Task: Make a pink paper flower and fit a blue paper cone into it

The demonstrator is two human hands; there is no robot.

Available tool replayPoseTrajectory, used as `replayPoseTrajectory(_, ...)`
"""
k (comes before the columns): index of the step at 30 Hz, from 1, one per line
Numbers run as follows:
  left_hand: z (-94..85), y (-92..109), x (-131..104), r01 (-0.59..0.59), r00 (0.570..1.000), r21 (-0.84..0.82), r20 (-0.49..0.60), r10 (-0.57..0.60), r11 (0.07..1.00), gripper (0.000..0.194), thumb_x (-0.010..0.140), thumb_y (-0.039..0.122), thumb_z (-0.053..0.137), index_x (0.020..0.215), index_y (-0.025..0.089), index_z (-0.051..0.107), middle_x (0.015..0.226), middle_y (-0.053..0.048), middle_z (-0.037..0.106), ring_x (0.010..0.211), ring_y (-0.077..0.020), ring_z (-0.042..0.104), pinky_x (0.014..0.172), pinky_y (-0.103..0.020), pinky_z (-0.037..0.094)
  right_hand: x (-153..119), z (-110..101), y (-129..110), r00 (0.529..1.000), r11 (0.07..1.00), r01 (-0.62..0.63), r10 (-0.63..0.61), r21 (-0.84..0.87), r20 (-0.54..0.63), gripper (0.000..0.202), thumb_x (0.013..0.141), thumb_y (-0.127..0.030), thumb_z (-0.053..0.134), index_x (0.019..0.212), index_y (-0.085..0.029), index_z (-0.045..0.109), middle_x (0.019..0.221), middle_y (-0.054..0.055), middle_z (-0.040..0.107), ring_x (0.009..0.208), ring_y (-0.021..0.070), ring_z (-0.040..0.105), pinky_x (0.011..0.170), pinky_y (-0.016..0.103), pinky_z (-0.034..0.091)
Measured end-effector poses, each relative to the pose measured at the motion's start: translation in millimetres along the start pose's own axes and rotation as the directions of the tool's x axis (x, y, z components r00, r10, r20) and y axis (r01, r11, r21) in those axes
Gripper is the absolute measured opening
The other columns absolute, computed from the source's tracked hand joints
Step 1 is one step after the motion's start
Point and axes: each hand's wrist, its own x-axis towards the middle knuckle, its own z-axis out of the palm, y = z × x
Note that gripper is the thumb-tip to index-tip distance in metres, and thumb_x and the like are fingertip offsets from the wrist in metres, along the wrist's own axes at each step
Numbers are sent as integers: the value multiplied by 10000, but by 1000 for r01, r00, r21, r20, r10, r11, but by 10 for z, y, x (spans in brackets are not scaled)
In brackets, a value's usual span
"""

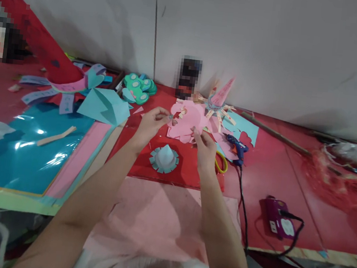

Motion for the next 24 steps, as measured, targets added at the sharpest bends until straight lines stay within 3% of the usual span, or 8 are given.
replayPoseTrajectory(5,-74,-33,-19,17,998,148,-61,-8,989,148,686,271,674,777,170,617,754,-10,695,747,-141,660,697,-240,504,41,-33,26,995,993,91,-93,-78,-30,305,724,-441,633,778,-150,707,541,-63,314,515,65,282,492,214,298)
replayPoseTrajectory(9,-60,129,-48,-7,998,144,-54,14,990,142,693,243,660,812,168,642,739,-3,691,603,-115,625,613,-240,497,11,-98,-65,986,981,167,-167,-100,7,279,760,-427,614,788,-164,703,561,-53,371,524,66,314,508,216,319)
replayPoseTrajectory(12,-60,302,-123,-54,998,124,-27,58,991,141,706,247,672,817,165,641,808,-23,702,707,-135,656,729,-272,518,-56,-161,-180,964,949,265,-265,-170,24,234,783,-376,606,746,-168,706,586,-27,485,551,84,430,528,223,387)
replayPoseTrajectory(14,-84,377,-190,-86,996,110,0,86,990,166,712,264,681,843,167,650,878,-39,706,846,-157,664,842,-294,504,-115,-205,-223,918,894,396,-390,-211,71,168,802,-303,595,787,-193,721,689,3,594,659,115,540,601,243,449)
replayPoseTrajectory(16,-128,384,-255,-101,994,93,46,97,991,176,726,270,671,872,173,653,923,-50,707,921,-172,658,907,-322,483,-180,-243,-208,836,799,549,-526,-245,158,200,833,-209,549,922,-242,724,834,20,657,807,137,600,715,273,487)
replayPoseTrajectory(20,-243,187,-353,-1,994,119,113,-12,993,164,701,194,627,863,178,647,939,-59,710,940,-189,657,884,-346,498,-320,-283,-26,658,523,738,-699,-426,281,304,850,-125,511,1013,-288,710,876,29,682,796,138,613,732,294,499)
replayPoseTrajectory(22,-290,39,-385,28,988,125,145,-46,992,198,691,164,582,878,184,645,956,-58,709,948,-185,654,888,-347,494,-386,-290,98,650,449,735,-679,-507,341,311,858,-124,502,1020,-290,710,886,38,693,790,146,606,722,296,501)
replayPoseTrajectory(24,-318,-86,-412,51,982,143,174,-75,988,231,689,154,528,887,192,640,966,-56,707,964,-182,648,916,-355,481,-440,-296,218,691,445,706,-602,-551,401,303,871,-142,490,1027,-282,709,910,49,694,814,157,601,741,302,505)
